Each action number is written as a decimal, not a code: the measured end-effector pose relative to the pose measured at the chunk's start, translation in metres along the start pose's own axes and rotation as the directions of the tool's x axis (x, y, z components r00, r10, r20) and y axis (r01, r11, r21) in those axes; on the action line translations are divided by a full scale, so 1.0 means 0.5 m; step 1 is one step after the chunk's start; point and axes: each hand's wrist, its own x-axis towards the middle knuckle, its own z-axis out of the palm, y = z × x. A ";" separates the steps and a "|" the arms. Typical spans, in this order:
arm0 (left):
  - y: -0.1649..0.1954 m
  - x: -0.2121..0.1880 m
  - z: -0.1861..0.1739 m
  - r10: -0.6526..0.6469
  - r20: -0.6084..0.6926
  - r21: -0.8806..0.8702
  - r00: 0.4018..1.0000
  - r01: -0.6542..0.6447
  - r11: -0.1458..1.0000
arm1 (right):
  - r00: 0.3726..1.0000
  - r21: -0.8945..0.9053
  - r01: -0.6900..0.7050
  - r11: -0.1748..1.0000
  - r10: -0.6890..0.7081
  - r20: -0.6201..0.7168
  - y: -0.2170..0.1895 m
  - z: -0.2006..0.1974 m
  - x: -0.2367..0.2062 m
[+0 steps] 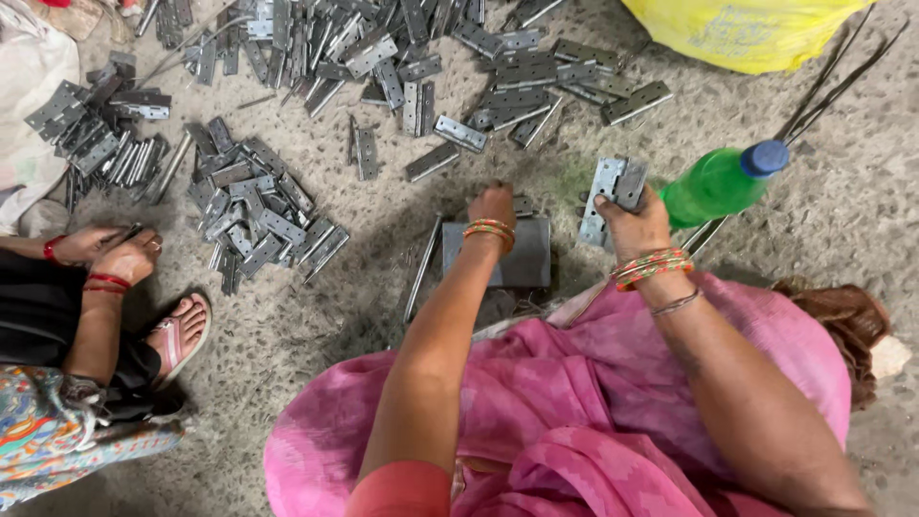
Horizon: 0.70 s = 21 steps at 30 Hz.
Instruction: The person sits on the floor and assembles metal hinges by inserting pins into hinge leaves using a metal block and hammer. They repeatedly pick up hinge parts, align them, and strike the pins to secure them, then place the assembled hinges into a nearby bucket.
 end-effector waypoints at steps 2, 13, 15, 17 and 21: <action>0.013 0.019 -0.007 -0.009 0.090 0.070 0.996 0.003 0.998 | 0.999 -0.016 0.049 0.999 -0.049 0.019 0.016 0.012 0.015; -0.026 0.037 0.002 0.030 0.139 0.066 0.990 -0.040 0.997 | 0.999 -0.287 -0.042 0.957 0.049 0.019 0.070 0.012 0.120; -0.055 0.026 -0.011 -0.001 -0.158 -0.134 0.987 -0.020 0.991 | 0.997 -0.354 -0.073 0.932 0.067 -0.031 0.078 -0.025 0.157; -0.093 0.010 -0.044 -0.100 -0.212 -0.191 0.972 0.059 0.980 | 0.999 -0.421 -0.043 0.906 0.039 -0.018 0.079 -0.052 0.201; -0.235 -0.099 -0.161 -0.188 -0.224 -0.270 0.956 0.125 0.955 | 0.994 -0.556 0.053 0.830 0.009 0.109 0.076 -0.069 0.256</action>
